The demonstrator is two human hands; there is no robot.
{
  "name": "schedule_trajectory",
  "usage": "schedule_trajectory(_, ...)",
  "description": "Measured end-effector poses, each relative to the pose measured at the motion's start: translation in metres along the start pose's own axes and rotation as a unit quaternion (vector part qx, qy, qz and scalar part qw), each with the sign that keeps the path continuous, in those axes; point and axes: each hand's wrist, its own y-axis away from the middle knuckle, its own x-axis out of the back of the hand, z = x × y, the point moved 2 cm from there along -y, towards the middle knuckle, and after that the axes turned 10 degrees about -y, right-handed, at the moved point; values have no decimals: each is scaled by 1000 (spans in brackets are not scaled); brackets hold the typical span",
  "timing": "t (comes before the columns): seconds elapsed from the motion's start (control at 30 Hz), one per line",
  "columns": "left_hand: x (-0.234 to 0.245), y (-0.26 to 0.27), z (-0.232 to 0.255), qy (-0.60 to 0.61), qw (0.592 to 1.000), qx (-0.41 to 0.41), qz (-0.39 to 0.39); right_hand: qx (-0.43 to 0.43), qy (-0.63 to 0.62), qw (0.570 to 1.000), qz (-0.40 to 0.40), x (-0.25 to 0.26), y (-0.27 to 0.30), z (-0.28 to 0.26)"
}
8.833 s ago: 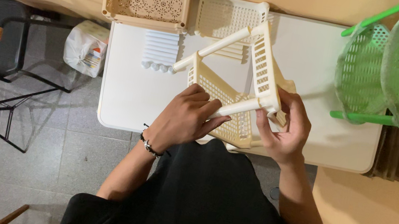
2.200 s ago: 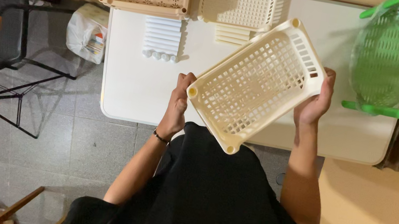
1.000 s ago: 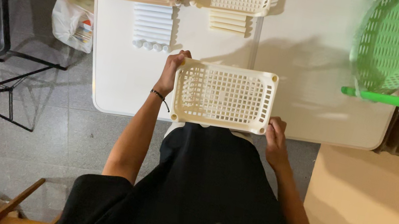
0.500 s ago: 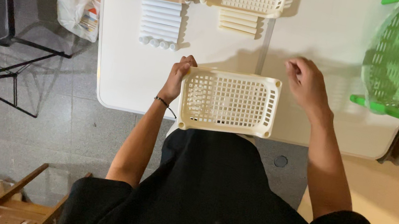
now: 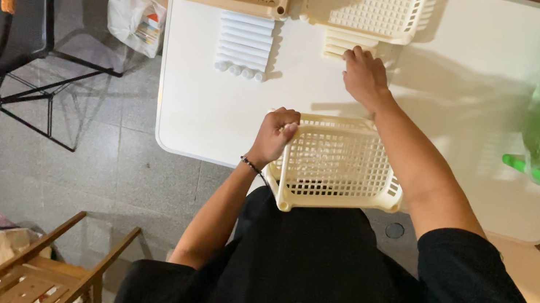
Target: The person assembles a small plastic stool by inserting cylindrical legs into a perforated seat base. They then attach a second seat layer and continue inserting legs to complete the structure.
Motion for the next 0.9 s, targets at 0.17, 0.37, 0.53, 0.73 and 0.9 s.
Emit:
schedule_trajectory(0.17,6,-2,11,-16,998,-7,-52,-27,103,991,-75,-28,5,18)
schedule_trajectory(0.37,19,3,43,-66,986,-62,-143,-18,122,985,-124,-32,21,30)
schedule_trajectory(0.53,7,7,65,-145,978,-72,-132,-77,20,983,-168,0,34,16)
schedule_trajectory(0.73,-3,10,81,-181,971,-139,-75,-14,-132,991,-21,92,64,-32)
schedule_trajectory(0.9,1,11,100,-249,956,-75,-133,-36,-226,973,42,171,120,-82)
